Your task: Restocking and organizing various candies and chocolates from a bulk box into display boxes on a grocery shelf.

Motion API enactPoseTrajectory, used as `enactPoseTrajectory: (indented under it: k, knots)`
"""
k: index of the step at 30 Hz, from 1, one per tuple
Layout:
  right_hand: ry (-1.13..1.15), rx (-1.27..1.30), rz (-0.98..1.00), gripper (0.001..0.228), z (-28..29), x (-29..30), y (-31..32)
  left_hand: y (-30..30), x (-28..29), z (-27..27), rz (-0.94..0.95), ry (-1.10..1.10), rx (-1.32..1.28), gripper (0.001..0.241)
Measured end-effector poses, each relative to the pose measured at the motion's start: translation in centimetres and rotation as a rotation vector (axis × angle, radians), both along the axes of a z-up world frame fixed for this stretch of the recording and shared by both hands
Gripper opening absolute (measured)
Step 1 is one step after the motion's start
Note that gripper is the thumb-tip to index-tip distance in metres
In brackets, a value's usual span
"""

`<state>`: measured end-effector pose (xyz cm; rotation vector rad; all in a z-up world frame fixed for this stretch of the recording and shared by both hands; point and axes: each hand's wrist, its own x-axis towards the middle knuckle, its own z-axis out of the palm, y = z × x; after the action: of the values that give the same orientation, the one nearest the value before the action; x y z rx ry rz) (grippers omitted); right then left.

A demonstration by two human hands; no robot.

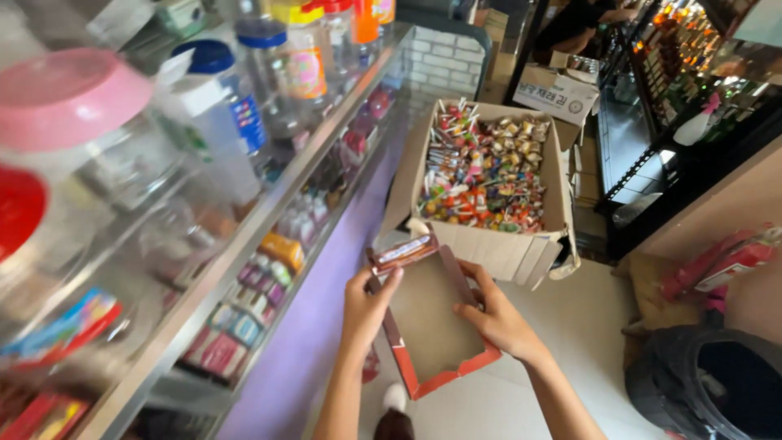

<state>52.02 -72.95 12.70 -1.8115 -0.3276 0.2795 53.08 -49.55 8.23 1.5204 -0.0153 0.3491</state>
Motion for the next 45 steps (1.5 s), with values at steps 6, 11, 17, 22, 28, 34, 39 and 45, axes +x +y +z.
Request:
enactPoseTrajectory:
  k: [6,11,17,22,28,34,39,45]
  knots:
    - [-0.11,0.016,-0.109,0.079,-1.7,13.0,-0.5,-3.0,13.8,-4.1,-0.134,0.106,-0.142,0.038]
    - [-0.099,0.069,-0.109,0.078,-4.0,24.4,-1.7,-3.4,25.1,-4.2,-0.199,0.091,-0.269,0.045]
    - [0.044,0.082,-0.189,0.075,-6.4,33.0,-2.4,-4.3,34.3,-9.7,-0.193,0.239,-0.354,0.04]
    - [-0.13,0.029,-0.14,0.07,-11.4,39.7,-4.3,-4.4,39.9,-16.2,-0.145,0.308,-0.273,0.038]
    - [0.145,0.026,0.046,0.06,-12.3,47.9,-5.6,-5.0,44.0,-18.6,-0.054,0.354,-0.34,0.034]
    - [0.088,0.034,0.155,0.046,-21.0,58.5,-10.7,-5.5,45.8,-19.5,0.135,0.404,-0.315,0.036]
    - [-0.057,-0.152,0.041,0.03,-27.5,65.2,-10.9,-6.5,45.9,-20.1,0.295,0.499,-0.251,0.04]
    - [-0.525,-0.382,-0.102,0.03,-35.0,69.4,-7.5,-6.3,47.2,-19.9,0.334,0.484,-0.307,0.042]
